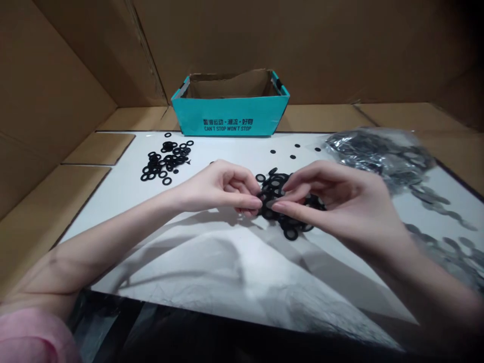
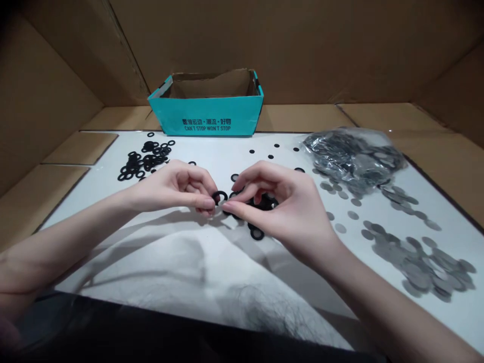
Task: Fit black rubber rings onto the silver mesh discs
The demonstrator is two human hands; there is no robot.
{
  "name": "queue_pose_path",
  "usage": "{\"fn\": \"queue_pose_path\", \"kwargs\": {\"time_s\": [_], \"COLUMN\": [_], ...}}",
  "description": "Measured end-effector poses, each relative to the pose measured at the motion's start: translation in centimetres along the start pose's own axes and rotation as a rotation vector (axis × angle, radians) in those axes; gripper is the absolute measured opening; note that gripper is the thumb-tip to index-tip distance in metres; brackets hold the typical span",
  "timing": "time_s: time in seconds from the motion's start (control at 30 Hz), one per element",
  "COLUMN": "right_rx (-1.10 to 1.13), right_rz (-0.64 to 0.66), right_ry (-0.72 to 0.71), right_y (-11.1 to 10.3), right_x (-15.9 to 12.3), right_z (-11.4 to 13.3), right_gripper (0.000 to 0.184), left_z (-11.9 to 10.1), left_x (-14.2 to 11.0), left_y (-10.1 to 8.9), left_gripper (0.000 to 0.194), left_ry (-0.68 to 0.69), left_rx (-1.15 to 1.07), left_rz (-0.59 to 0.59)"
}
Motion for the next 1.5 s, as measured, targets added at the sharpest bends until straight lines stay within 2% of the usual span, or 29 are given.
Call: {"fn": "queue_pose_path", "kwargs": {"time_s": [0.37, 0.43, 0.53, 0.67, 0.9, 1.03, 1.17, 1.23, 1.37, 1.5], "right_rx": [-0.204, -0.269, -0.336, -0.332, -0.186, -0.131, -0.176, -0.209, -0.223, -0.219], "right_rz": [-0.118, -0.092, 0.055, 0.195, 0.203, 0.154, 0.127, 0.109, 0.046, 0.059], "right_ry": [-0.165, -0.195, -0.257, -0.254, -0.131, -0.163, -0.247, -0.264, -0.223, -0.238], "right_y": [0.6, 0.5, 0.9, 1.4, 1.5, 1.6, 2.0, 2.2, 2.2, 1.9], "right_x": [-1.1, -0.9, -0.5, -0.4, -0.7, -1.0, -1.3, -1.4, -1.4, -1.3], "right_z": [0.4, 0.4, 0.2, -0.4, -0.5, 0.0, 0.3, 0.2, -0.1, 0.0], "right_gripper": [0.017, 0.015, 0.008, 0.022, 0.027, 0.023, 0.020, 0.020, 0.020, 0.020], "left_z": [-0.1, -0.1, 0.0, 0.2, -0.5, -1.2, -1.5, -1.5, -1.3, -0.9], "left_x": [0.1, 0.1, 0.1, 0.1, -0.2, -0.4, -0.7, -0.7, -0.5, -0.2], "left_y": [0.8, 0.8, 0.7, 0.9, 1.4, 1.4, 1.3, 1.3, 1.5, 2.0], "left_gripper": [0.006, 0.005, 0.006, 0.009, 0.013, 0.015, 0.015, 0.013, 0.008, 0.006], "left_ry": [-0.021, -0.014, -0.002, 0.011, 0.060, 0.062, 0.023, 0.037, 0.135, 0.165], "left_rx": [-0.084, -0.091, -0.083, -0.051, 0.055, 0.179, 0.250, 0.278, 0.224, 0.129], "left_rz": [0.047, 0.051, 0.058, 0.058, 0.027, 0.090, 0.162, 0.140, 0.007, -0.015]}}
Point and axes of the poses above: each hand's wrist, its own x-axis towards the middle knuckle, its own y-axis out of the palm, z = x × y, the point moved 3 cm from there along x, towards the middle knuckle
